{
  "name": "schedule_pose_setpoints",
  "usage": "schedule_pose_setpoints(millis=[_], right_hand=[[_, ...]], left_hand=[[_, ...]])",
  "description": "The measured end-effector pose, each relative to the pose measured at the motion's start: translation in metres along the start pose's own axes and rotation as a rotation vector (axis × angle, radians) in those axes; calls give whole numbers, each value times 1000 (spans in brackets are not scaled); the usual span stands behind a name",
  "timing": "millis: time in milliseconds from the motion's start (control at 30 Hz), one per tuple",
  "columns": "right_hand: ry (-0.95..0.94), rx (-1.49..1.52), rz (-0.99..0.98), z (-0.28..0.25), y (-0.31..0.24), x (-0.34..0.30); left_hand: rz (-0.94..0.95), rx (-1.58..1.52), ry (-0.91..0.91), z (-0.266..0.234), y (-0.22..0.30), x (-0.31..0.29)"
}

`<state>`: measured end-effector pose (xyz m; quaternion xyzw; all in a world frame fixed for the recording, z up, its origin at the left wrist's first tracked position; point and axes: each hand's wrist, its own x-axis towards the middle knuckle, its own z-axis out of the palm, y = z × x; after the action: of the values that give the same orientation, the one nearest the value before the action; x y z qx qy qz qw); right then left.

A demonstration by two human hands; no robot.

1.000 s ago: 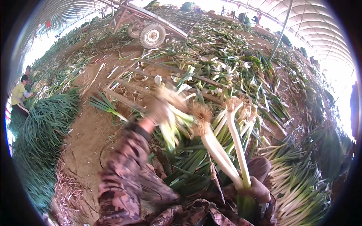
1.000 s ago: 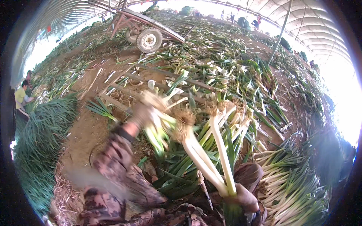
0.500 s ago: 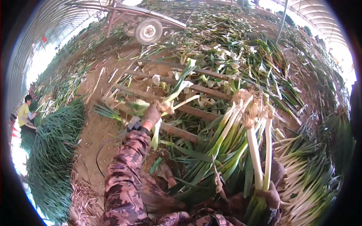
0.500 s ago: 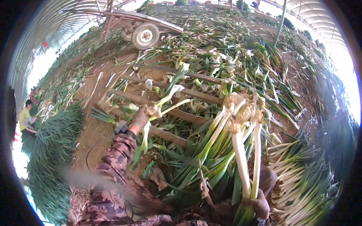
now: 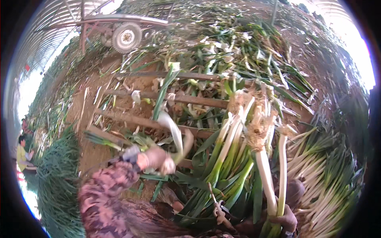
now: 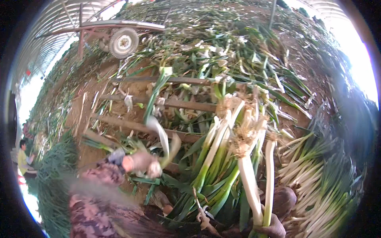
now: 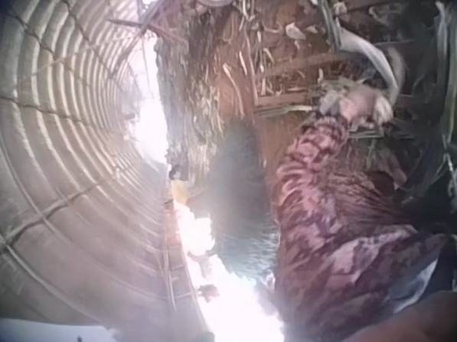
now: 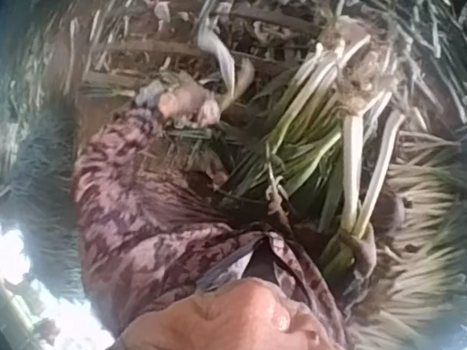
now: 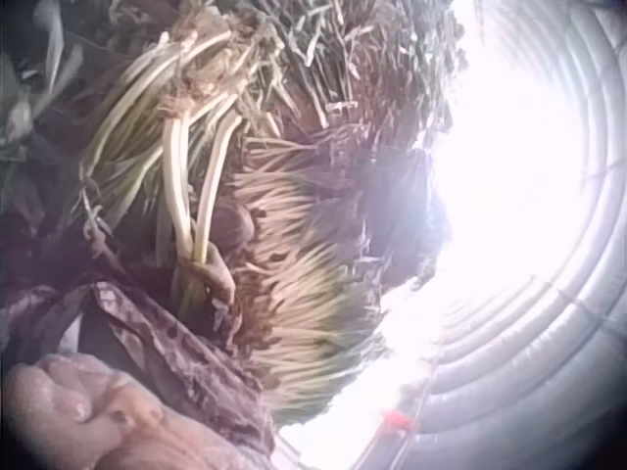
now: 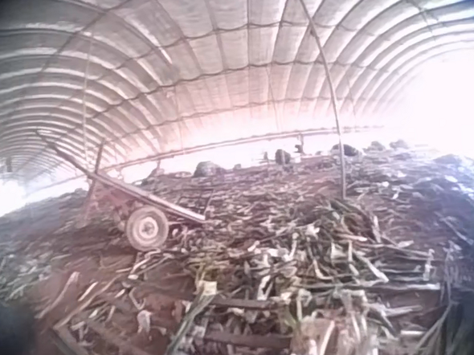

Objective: The person peels the outer layers from leeks by hand, trims the roots and green tops using shears, and places the cleaned leeks onto a pile.

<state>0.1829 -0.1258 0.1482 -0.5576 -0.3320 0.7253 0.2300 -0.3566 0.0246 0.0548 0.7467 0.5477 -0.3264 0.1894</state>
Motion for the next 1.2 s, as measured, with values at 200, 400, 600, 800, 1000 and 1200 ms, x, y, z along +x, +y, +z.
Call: schedule_pose_setpoints(millis=[200,400,600,800,1000,1200], right_hand=[[-104,-50,4,-4,1,1],[-84,-135,-115,-14,30,6],[-92,-258,-293,-9,3,6],[-311,-379,-333,49,-33,6],[-469,-415,-399,91,-17,22],[-161,-1143,-503,63,-62,-9]], left_hand=[[-172,388,725,-250,-81,-11],[-190,179,1354,-321,-16,-42],[345,205,965,-138,188,-52],[732,365,1397,-76,192,-37],[641,231,1315,-117,102,-110],[-475,69,904,-132,-45,-188]])
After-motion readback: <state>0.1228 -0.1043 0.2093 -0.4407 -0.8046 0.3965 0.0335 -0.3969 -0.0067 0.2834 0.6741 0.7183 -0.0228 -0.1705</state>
